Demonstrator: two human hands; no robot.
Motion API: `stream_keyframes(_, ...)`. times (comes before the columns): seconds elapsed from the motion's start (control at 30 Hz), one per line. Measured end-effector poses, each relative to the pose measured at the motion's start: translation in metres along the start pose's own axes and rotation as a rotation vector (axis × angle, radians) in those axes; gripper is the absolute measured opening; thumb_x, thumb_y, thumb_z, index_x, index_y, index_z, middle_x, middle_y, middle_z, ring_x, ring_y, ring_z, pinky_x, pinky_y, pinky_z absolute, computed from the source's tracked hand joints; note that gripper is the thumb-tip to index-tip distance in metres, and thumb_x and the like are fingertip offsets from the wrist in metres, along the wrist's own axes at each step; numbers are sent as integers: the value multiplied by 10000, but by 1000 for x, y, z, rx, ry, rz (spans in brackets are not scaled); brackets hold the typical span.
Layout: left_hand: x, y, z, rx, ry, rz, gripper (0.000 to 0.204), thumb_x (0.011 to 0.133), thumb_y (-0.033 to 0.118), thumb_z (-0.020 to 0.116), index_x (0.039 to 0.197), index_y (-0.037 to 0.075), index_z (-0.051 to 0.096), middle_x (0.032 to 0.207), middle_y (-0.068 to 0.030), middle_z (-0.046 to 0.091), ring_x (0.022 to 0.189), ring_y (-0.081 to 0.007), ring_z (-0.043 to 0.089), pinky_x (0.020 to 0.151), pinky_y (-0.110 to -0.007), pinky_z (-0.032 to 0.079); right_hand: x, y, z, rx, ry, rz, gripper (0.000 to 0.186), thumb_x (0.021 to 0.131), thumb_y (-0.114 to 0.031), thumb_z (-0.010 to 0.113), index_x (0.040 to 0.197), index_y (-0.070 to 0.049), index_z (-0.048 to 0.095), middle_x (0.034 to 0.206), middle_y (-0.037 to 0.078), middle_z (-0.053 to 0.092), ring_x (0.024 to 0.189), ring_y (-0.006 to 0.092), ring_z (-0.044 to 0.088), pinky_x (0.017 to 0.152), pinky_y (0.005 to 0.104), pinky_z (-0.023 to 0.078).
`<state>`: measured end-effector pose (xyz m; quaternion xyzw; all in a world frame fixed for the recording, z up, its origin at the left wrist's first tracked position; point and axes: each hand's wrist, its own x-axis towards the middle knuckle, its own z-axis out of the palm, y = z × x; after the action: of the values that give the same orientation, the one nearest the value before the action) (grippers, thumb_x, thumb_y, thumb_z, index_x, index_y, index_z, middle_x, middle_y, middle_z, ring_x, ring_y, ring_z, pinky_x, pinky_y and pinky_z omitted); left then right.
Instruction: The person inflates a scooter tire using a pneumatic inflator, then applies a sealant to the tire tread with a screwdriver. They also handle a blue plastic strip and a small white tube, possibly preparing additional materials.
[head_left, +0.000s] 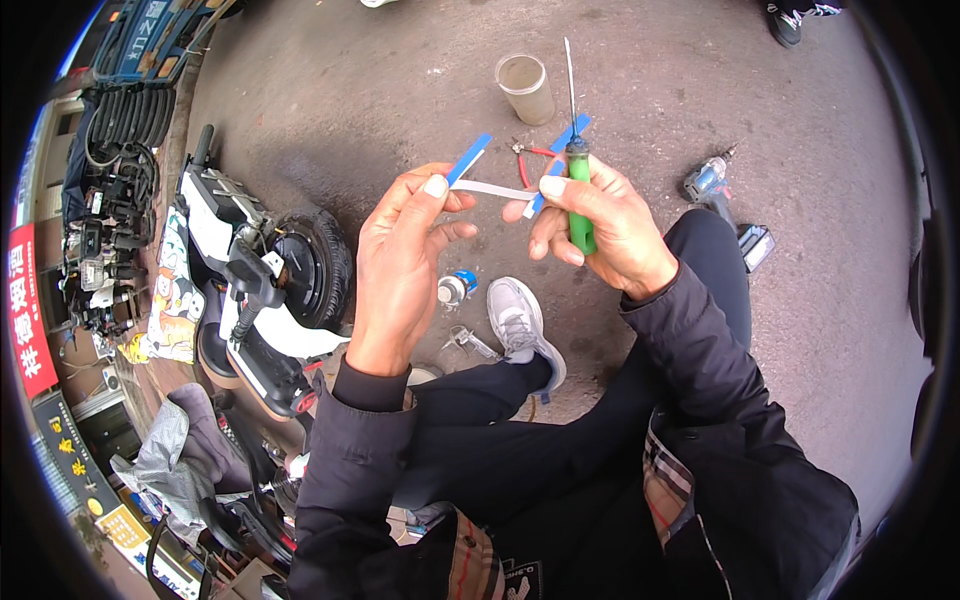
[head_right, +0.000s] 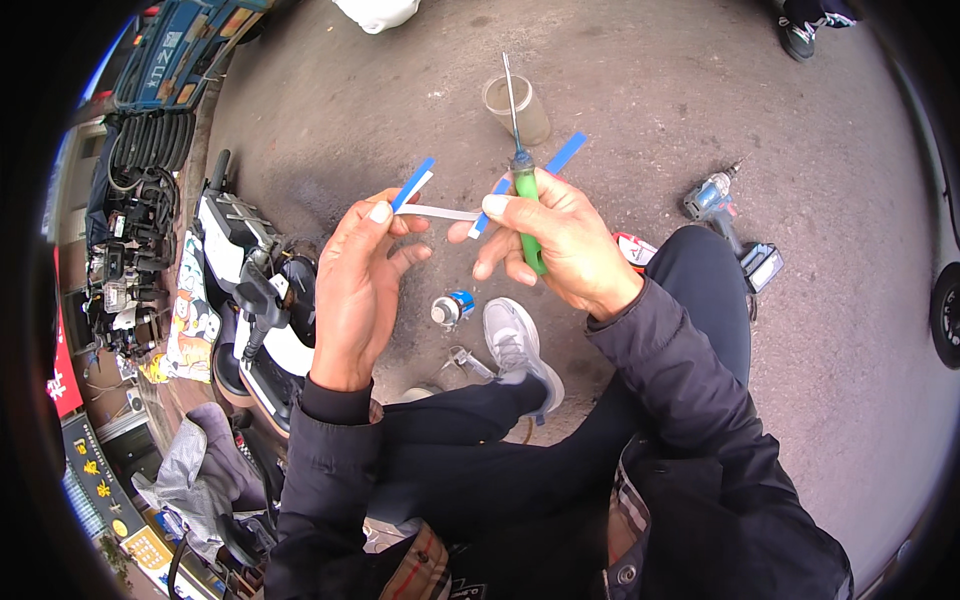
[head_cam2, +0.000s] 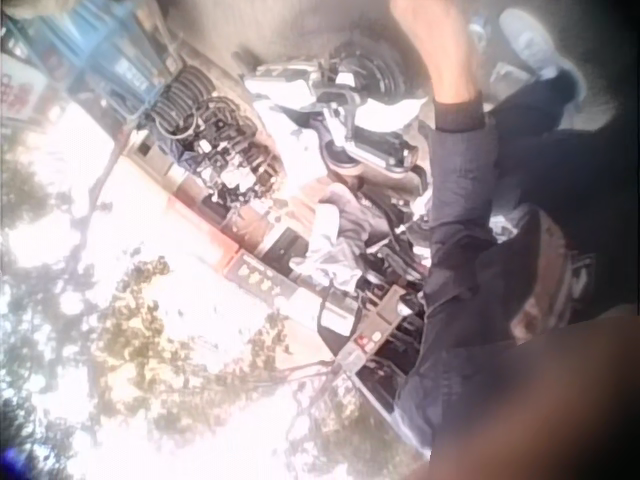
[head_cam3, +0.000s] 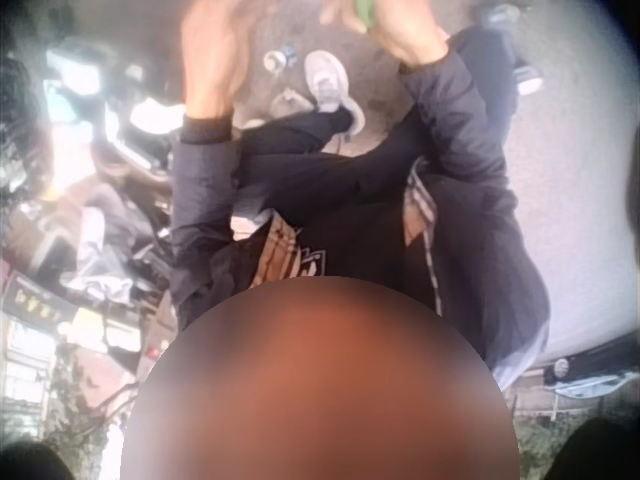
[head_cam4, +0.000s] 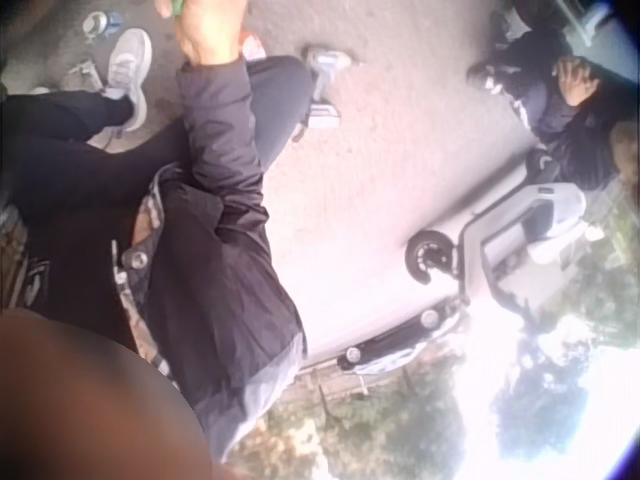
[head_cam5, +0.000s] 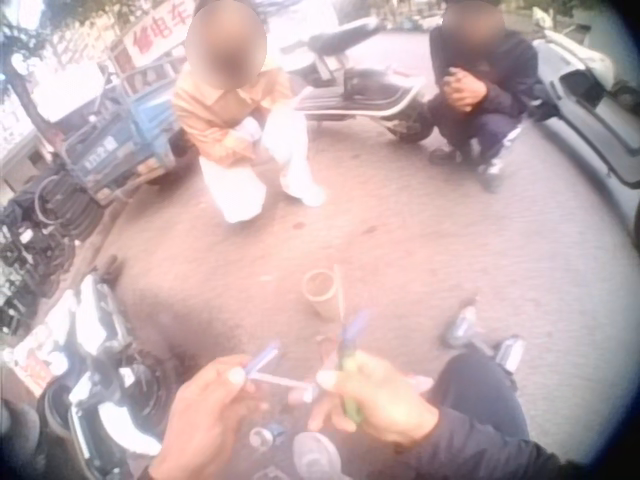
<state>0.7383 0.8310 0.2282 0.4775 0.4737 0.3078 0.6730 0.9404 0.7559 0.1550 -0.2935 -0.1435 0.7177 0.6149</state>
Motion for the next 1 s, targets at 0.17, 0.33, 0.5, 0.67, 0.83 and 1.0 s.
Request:
stream_keyframes(0.17, 4, -2, 1, -133, 16, 79, 275, 1108, 241, 605, 1235, 11, 687, 1150, -48, 658, 1122, -167, 635, 892, -386, 547, -4, 7, 7, 16, -35, -50, 87, 1067, -84, 630, 1029, -24, 579, 959, 158, 745, 675, 199, 738, 454, 242, 441)
stream_keyframes(0.33, 3, -1, -1, -107, 16, 87, 283, 1105, 231, 615, 1258, 2, 680, 1110, -38, 655, 1125, -167, 630, 908, -373, 530, -2, 7, 9, -66, -25, -68, 110, 1036, -73, 676, 982, -15, 599, 904, 114, 728, 618, 143, 674, 465, 235, 434)
stream_keyframes(0.5, 0, -1, -1, -58, -15, 91, 190, 1091, 218, 614, 1073, 39, 674, 1240, -60, 644, 1171, -179, 593, 973, -374, 488, -4, 4, 14, -310, 168, -192, 196, 966, -60, 774, 1117, -19, 656, 870, 35, 695, 635, 80, 630, 499, 223, 429)
stream_keyframes(0.67, -6, -2, -1, -24, -105, 95, 206, 1074, 203, 602, 943, 52, 654, 1407, -112, 586, 1240, -190, 550, 1007, -379, 474, -9, 1, 17, -454, 175, -296, 457, 928, -62, 815, 1355, -25, 654, 864, -22, 666, 660, 36, 573, 550, 214, 436)
stream_keyframes(0.83, -9, 0, -1, 27, -243, 125, 211, 1062, 195, 595, 914, 54, 648, 1481, -149, 542, 1249, -187, 539, 1023, -390, 474, -10, -3, 15, -519, 49, -77, 470, 929, -86, 788, 1369, -7, 641, 854, -11, 680, 639, 47, 578, 566, 227, 470)
stream_keyframes(1.0, -8, 0, -4, -19, -241, 116, 211, 1059, 198, 602, 904, 59, 642, 1467, -150, 559, 1260, -190, 539, 1027, -398, 474, -12, -4, 17, -427, 45, -52, 348, 935, -100, 785, 1222, 34, 641, 884, 36, 727, 617, 71, 626, 564, 233, 482)
